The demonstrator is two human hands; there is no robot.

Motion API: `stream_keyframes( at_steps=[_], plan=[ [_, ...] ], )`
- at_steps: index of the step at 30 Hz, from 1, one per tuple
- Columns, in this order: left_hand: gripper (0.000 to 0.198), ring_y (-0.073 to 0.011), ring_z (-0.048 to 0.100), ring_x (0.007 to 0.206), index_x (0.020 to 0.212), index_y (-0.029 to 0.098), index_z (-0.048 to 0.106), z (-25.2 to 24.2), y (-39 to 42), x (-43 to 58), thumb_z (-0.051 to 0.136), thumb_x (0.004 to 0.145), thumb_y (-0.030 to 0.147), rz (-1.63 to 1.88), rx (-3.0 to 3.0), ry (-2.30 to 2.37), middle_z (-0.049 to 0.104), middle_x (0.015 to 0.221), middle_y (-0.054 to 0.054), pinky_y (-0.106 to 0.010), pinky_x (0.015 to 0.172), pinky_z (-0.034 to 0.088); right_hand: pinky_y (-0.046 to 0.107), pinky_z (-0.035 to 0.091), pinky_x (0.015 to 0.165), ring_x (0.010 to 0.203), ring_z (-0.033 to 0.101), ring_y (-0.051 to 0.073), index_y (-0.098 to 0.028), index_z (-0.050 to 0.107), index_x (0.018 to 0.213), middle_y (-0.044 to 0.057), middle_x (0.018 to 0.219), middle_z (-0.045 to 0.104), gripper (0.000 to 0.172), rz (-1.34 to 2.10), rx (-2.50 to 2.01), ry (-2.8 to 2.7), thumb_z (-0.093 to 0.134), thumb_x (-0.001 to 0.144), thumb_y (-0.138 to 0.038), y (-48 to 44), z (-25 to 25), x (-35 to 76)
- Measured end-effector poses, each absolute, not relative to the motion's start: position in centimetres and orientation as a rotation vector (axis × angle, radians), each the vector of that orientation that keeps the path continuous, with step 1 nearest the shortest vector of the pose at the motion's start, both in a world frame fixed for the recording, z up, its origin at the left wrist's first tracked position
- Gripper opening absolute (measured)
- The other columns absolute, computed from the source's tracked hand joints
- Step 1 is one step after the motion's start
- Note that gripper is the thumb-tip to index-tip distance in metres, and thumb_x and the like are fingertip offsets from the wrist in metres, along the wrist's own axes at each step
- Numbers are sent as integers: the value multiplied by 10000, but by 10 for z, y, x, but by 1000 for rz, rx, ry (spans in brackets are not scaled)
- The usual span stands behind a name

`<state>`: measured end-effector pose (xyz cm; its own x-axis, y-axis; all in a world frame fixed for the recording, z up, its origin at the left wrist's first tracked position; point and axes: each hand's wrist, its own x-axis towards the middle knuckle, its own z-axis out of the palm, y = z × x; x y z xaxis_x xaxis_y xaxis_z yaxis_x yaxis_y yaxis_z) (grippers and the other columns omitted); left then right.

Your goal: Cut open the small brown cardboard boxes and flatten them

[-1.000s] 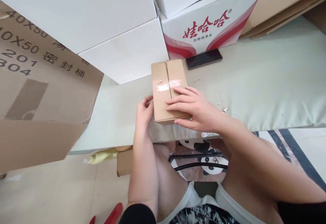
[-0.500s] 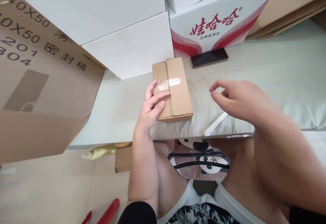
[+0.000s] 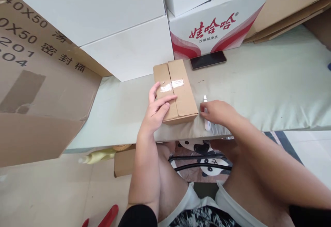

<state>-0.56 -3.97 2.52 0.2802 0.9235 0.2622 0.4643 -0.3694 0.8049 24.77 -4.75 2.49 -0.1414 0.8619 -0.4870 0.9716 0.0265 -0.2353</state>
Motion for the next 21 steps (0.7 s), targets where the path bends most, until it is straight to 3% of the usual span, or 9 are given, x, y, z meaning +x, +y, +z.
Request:
stream_keyframes(
  at_steps=[5, 8, 11, 13, 15, 18, 21],
  plan=[
    [477, -370, 262, 1567, 1151, 290, 794, 25, -42, 1, 511, 967, 627, 1013, 1973, 1217, 291, 1646, -64, -571, 1290, 259, 380, 509, 797, 939, 696, 280, -215, 685, 1094, 106, 1004, 743, 308, -873, 2284, 2145, 496, 855, -259, -34, 17, 257],
    [453, -380, 248, 1570, 1162, 293, 785, 27, -46, 7, 508, 975, 597, 1005, 2038, 1212, 280, 1651, -69, -590, 1278, 272, 400, 539, 789, 844, 699, 244, -219, 624, 1249, 88, 1014, 716, 441, -1329, 2807, 2212, 416, 866, -283, -28, 28, 272],
    [441, -385, 238, 1571, 1199, 283, 769, 32, -53, 16, 516, 976, 567, 962, 2102, 1177, 252, 1662, -80, -598, 1278, 250, 407, 553, 764, 905, 711, 238, -293, 496, 1402, 66, 1012, 695, 522, -1850, 2905, 2392, 329, 909, -328, -27, 43, 281],
    [438, -394, 225, 1571, 1217, 273, 760, 35, -58, 23, 523, 974, 551, 946, 2137, 1144, 239, 1666, -86, -613, 1281, 216, 380, 543, 718, 841, 696, 218, -334, 523, 1302, 27, 887, 664, 414, -2001, 2879, 2486, 388, 916, -400, -31, 51, 280],
    [427, -402, 210, 1571, 1235, 271, 749, 38, -63, 31, 532, 971, 527, 927, 2176, 1121, 230, 1665, -86, -636, 1277, 190, 318, 484, 590, 614, 600, 172, -310, 565, 1039, -31, 673, 560, 224, -2171, 2838, 2588, 508, 891, -469, -36, 55, 274],
    [398, -395, 228, 1561, 1257, 280, 732, 43, -69, 42, 559, 956, 475, 853, 2254, 1104, 230, 1657, -80, -653, 1271, 187, 251, 322, 447, 416, 388, 101, -257, 509, 756, -79, 490, 405, 307, -2462, 2558, 2801, 612, 880, -518, -47, 60, 261],
    [388, -390, 240, 1553, 1256, 285, 730, 46, -74, 51, 591, 932, 448, 814, 2302, 1090, 240, 1644, -80, -649, 1280, 167, 251, 309, 402, 405, 464, 106, -239, 624, 835, -47, 521, 546, 273, -2456, 2489, 2784, 585, 918, -496, -56, 65, 253]
  ],
)
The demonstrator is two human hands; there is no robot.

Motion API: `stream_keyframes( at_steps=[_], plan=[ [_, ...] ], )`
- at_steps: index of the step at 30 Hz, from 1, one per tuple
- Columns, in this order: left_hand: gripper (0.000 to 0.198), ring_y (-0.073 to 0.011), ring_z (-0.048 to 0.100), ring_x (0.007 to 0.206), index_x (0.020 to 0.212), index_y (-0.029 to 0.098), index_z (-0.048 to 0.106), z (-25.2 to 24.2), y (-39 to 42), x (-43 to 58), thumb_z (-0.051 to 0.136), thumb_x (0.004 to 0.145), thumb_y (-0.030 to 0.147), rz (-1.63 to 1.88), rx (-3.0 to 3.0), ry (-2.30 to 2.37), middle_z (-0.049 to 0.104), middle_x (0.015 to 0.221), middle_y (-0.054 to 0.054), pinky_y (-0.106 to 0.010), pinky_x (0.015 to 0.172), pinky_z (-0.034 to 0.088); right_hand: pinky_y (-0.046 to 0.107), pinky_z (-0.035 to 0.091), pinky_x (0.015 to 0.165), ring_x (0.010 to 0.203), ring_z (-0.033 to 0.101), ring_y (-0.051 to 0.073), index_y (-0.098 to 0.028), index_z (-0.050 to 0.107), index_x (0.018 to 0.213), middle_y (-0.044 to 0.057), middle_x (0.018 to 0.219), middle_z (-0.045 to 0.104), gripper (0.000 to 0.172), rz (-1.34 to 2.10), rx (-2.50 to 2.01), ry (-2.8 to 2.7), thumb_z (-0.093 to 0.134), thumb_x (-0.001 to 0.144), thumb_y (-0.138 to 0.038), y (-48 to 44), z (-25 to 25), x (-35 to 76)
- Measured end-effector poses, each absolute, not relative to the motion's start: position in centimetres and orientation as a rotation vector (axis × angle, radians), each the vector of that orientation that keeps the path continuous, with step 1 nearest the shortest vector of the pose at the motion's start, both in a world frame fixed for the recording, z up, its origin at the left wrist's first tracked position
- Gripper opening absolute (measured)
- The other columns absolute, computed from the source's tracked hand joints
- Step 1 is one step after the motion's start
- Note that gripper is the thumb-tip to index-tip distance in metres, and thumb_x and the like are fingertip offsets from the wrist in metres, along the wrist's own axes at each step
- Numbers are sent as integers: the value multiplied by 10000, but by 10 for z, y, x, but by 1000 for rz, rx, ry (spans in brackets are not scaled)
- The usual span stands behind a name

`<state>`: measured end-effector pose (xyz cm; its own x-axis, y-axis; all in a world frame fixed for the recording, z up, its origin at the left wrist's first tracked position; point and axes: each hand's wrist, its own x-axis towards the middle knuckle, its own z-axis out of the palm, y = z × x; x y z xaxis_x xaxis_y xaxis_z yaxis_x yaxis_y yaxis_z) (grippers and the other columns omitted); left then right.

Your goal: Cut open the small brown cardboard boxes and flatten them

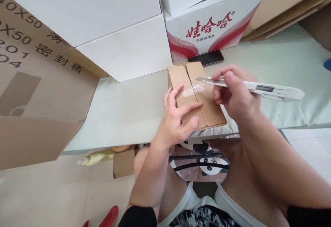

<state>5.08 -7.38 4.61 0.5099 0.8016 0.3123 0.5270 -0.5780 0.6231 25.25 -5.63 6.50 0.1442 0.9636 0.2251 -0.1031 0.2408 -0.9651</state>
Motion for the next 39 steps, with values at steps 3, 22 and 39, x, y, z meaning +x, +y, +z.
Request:
stream_keyframes(
  at_steps=[3, 22, 39],
  plan=[
    [404, -388, 227, 1556, 1262, 288, 727, 47, -76, 56, 589, 925, 462, 815, 2309, 1073, 251, 1627, -87, -646, 1288, 141, 269, 409, 448, 526, 619, 149, -226, 701, 961, -2, 657, 691, 204, 947, -1206, -1195, 580, 896, -377, -61, 69, 251],
    [374, -371, 224, 1561, 1257, 269, 697, 48, -77, 60, 568, 932, 401, 820, 2290, 1068, 318, 1590, -119, -660, 1284, 125, 355, 492, 647, 670, 668, 230, -282, 727, 821, 20, 746, 752, 154, 448, -1640, -1622, 578, 786, -292, -57, 69, 244],
    [371, -331, 244, 1561, 1303, 279, 577, 45, -77, 60, 485, 945, 310, 837, 2244, 1106, 355, 1580, -113, -629, 1287, 156, 338, 454, 630, 640, 633, 204, -248, 700, 746, 17, 681, 722, 168, 551, -1649, -1634, 537, 748, -290, -59, 74, 243]
  ],
)
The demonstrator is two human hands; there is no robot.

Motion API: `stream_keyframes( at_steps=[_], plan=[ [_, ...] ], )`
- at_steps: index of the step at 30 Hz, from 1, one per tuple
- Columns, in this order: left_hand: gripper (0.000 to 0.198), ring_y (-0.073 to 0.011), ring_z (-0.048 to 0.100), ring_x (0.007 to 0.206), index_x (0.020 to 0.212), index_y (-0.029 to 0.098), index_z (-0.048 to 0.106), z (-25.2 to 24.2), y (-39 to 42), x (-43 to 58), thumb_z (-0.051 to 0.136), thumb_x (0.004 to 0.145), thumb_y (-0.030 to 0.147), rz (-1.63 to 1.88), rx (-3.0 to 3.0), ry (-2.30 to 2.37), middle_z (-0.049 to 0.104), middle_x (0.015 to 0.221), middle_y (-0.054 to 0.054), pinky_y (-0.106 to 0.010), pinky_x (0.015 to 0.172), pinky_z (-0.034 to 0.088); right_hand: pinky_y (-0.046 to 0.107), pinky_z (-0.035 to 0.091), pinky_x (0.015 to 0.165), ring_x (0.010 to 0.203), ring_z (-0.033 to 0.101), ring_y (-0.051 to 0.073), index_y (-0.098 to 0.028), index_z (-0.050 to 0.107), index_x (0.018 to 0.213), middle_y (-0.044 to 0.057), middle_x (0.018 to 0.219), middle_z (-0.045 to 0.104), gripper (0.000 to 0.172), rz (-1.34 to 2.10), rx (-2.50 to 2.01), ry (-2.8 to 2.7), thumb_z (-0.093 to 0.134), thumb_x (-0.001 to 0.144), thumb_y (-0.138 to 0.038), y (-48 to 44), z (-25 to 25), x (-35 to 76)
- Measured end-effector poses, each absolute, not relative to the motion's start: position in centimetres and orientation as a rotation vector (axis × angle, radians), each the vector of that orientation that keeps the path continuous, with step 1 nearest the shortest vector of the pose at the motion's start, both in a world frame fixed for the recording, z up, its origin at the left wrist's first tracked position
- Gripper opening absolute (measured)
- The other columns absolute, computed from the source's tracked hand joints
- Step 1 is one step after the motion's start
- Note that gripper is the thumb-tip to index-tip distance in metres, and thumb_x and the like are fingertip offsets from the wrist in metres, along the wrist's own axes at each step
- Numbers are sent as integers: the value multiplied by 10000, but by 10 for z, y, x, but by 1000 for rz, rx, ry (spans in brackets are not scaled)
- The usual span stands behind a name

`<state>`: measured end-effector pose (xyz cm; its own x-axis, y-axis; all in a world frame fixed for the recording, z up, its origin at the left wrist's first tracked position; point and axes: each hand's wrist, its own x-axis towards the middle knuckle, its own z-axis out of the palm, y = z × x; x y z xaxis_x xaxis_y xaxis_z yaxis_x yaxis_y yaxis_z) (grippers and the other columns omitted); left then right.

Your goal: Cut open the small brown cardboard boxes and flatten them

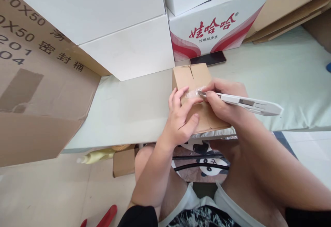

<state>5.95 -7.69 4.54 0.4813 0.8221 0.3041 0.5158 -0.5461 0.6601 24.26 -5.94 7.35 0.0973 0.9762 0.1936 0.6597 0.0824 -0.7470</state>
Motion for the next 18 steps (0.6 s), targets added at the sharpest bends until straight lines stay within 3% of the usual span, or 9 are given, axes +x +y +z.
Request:
stream_keyframes(
  at_steps=[7, 14, 18],
  plan=[
    [379, -343, 234, 1562, 1312, 285, 589, 44, -77, 59, 496, 945, 313, 843, 2212, 1106, 339, 1590, -112, -633, 1286, 142, 351, 439, 629, 626, 620, 208, -247, 681, 696, 15, 651, 702, 163, 580, -1609, -1616, 530, 714, -305, -60, 73, 244],
    [363, -334, 300, 1536, 1281, 277, 642, 39, -70, 54, 480, 996, 432, 904, 2128, 1115, 342, 1611, -104, -577, 1259, 266, 329, 433, 570, 507, 506, 167, -262, 543, 546, -1, 512, 588, 158, 617, -1451, -1649, 511, 701, -267, -69, 78, 239],
    [399, -332, 289, 1547, 1330, 298, 671, 38, -68, 48, 451, 999, 332, 857, 2161, 1089, 258, 1643, -81, -555, 1261, 291, 325, 444, 565, 519, 513, 166, -255, 582, 564, -5, 526, 579, 139, 723, -1370, -1494, 512, 685, -251, -70, 74, 240]
  ],
)
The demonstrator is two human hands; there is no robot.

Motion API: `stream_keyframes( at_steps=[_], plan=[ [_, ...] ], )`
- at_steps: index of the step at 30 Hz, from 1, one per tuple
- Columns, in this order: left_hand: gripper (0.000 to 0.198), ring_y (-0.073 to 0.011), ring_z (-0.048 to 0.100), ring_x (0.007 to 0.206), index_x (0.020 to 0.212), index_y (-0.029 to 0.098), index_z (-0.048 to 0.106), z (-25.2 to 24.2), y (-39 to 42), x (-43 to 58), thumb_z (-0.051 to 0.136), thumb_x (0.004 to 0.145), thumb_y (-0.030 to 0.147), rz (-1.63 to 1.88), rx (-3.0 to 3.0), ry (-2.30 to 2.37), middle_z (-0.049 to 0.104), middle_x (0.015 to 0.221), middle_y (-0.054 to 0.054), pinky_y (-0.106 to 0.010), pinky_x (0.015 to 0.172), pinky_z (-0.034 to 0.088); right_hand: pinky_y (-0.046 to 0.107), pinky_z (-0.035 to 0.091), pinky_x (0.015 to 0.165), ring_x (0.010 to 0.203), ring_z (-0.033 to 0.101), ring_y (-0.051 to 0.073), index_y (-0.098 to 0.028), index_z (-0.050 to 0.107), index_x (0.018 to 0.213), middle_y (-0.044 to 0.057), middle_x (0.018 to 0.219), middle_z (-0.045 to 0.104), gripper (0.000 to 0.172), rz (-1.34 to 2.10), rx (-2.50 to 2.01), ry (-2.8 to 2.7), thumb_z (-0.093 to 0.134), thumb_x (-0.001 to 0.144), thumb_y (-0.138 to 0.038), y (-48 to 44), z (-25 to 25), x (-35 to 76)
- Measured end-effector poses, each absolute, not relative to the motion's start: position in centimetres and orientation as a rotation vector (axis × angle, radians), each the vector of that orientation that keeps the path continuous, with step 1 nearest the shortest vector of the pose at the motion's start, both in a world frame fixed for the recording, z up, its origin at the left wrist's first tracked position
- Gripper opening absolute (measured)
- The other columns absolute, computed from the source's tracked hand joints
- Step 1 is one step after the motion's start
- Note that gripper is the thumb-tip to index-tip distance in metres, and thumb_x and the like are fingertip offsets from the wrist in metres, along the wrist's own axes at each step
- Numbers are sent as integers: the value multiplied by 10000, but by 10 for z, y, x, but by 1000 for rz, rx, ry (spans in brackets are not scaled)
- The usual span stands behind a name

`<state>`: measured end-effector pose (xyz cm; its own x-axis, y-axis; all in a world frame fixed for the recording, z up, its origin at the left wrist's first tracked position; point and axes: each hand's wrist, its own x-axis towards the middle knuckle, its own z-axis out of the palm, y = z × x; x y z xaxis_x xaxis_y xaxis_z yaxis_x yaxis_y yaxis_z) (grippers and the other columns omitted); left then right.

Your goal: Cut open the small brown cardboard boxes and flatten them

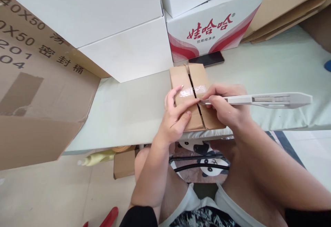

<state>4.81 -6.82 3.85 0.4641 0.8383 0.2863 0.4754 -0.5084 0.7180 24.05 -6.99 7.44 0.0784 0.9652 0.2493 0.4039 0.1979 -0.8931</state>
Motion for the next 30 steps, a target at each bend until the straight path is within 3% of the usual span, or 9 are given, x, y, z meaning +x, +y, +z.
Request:
stream_keyframes(
  at_steps=[4, 8, 13, 17, 19, 21, 23, 26, 30],
  plan=[
    [480, -312, 242, 1574, 1363, 306, 665, 39, -69, 45, 394, 984, 194, 845, 2206, 1067, 204, 1627, -71, -557, 1285, 250, 353, 446, 545, 519, 495, 176, -254, 600, 617, 24, 586, 558, 157, 745, -1205, -1240, 461, 683, -282, -63, 68, 251],
    [438, -346, 232, 1570, 1252, 293, 727, 43, -71, 44, 432, 953, 166, 826, 2259, 1042, 177, 1633, -56, -602, 1276, 253, 438, 536, 707, 677, 573, 229, -282, 432, 632, 55, 667, 464, 55, 582, -1099, -972, 417, 642, -334, -45, 58, 283],
    [286, -423, 204, 1563, 1118, 238, 705, 52, -77, 45, 666, 856, 347, 812, 2271, 1029, 157, 1638, -97, -653, 1263, 223, 415, 529, 686, 701, 575, 227, -282, 364, 715, 41, 705, 487, 167, 756, -1213, -900, 490, 652, -371, -13, 18, 320],
    [499, -438, 217, 1562, 1103, 249, 556, 55, -78, 38, 792, 747, 508, 889, 2234, 1040, 195, 1630, -140, -657, 1208, 318, 351, 455, 584, 585, 489, 175, -279, 449, 823, -6, 748, 556, 256, 784, -1461, -897, 556, 590, -273, 0, -12, 308],
    [618, -442, 201, 1574, 1105, 255, 484, 55, -77, 31, 810, 709, 600, 962, 2207, 1016, 207, 1631, -169, -657, 1191, 341, 359, 473, 641, 653, 528, 197, -266, 507, 857, 12, 789, 612, 247, 713, -1684, -1096, 585, 623, -268, 0, -19, 299],
    [591, -421, 254, 1568, 1116, 262, 460, 55, -76, 21, 777, 759, 610, 994, 2161, 1034, 204, 1649, -178, -630, 1164, 394, 391, 499, 735, 755, 576, 235, -249, 570, 896, 50, 853, 660, 247, 631, -1862, -1326, 600, 651, -244, -3, -22, 296],
    [495, -368, 355, 1535, 1168, 276, 473, 53, -73, 11, 726, 844, 552, 1057, 2067, 1134, 280, 1640, -168, -568, 1122, 469, 434, 514, 825, 871, 617, 284, -224, 632, 995, 106, 963, 690, 326, 592, -1972, -1501, 594, 672, -205, -5, -24, 296],
    [509, -305, 529, 1413, 1235, 272, 522, 44, -61, 0, 748, 846, 509, 1331, 1794, 1333, 578, 1422, -136, -471, 1076, 537, 497, 508, 938, 1026, 635, 350, -163, 660, 1205, 194, 1133, 676, 499, 585, -2071, -1639, 576, 714, -174, -8, -28, 298],
    [411, -269, 717, 1110, 1023, 184, 669, 27, -38, -11, 792, 794, 504, 1794, 1180, 1463, 739, 1057, -91, -416, 1008, 581, 561, 462, 1038, 1135, 613, 394, -136, 675, 1237, 238, 1210, 656, 505, 549, -2031, -1590, 607, 744, -220, -10, -25, 294]
  ],
)
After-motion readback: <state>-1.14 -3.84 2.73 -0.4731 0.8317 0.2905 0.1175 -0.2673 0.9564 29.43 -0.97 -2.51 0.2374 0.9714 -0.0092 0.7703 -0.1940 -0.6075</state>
